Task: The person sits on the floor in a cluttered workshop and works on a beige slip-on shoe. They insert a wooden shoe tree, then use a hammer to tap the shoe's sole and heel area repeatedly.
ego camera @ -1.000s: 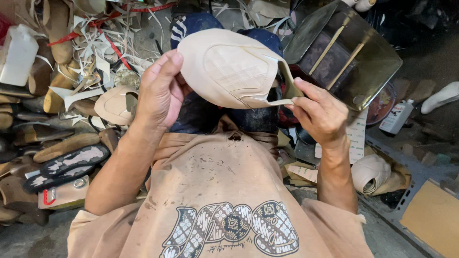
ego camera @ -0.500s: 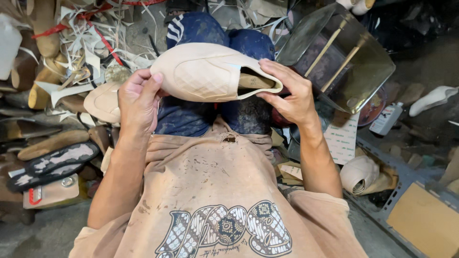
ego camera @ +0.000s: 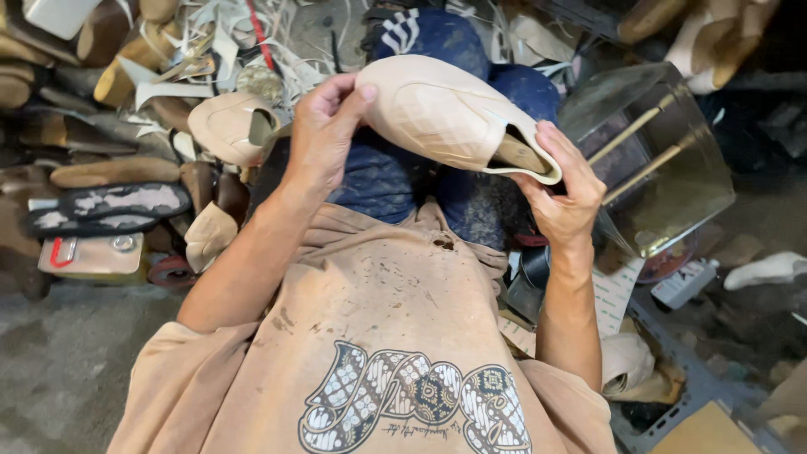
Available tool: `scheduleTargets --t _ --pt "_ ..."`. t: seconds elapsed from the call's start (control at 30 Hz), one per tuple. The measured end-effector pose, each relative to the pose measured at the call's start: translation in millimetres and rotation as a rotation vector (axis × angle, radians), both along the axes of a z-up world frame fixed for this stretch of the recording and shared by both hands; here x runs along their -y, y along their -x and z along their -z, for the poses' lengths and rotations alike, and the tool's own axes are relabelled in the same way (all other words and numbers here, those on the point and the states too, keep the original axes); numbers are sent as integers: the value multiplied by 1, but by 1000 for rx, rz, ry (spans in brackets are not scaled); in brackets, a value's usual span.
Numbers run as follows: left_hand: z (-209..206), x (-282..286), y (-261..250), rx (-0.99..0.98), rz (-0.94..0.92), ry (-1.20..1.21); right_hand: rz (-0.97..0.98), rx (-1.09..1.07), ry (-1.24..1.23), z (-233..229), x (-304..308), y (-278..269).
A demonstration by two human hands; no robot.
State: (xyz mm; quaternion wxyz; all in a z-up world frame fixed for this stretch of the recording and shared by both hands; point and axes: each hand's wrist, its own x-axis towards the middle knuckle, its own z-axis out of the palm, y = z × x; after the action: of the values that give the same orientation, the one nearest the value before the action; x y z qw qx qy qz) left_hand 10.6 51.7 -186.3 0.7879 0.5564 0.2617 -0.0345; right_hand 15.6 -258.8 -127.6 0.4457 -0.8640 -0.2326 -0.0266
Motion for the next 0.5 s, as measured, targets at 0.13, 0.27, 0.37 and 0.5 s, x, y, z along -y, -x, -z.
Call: scheduleTargets --t 0.13,0.27,0.37,0.5 --pt "-1 7 3 35 -84 14 -2 12 6 4 2 4" --pt "18 2 -3 -38 -108 224 17 0 21 6 5 3" --pt "26 -4 -7 -140 -99 389 16 -16 4 6 6 1" --pt "24 -7 -9 -139 -40 359 19 -22 -31 8 8 2"
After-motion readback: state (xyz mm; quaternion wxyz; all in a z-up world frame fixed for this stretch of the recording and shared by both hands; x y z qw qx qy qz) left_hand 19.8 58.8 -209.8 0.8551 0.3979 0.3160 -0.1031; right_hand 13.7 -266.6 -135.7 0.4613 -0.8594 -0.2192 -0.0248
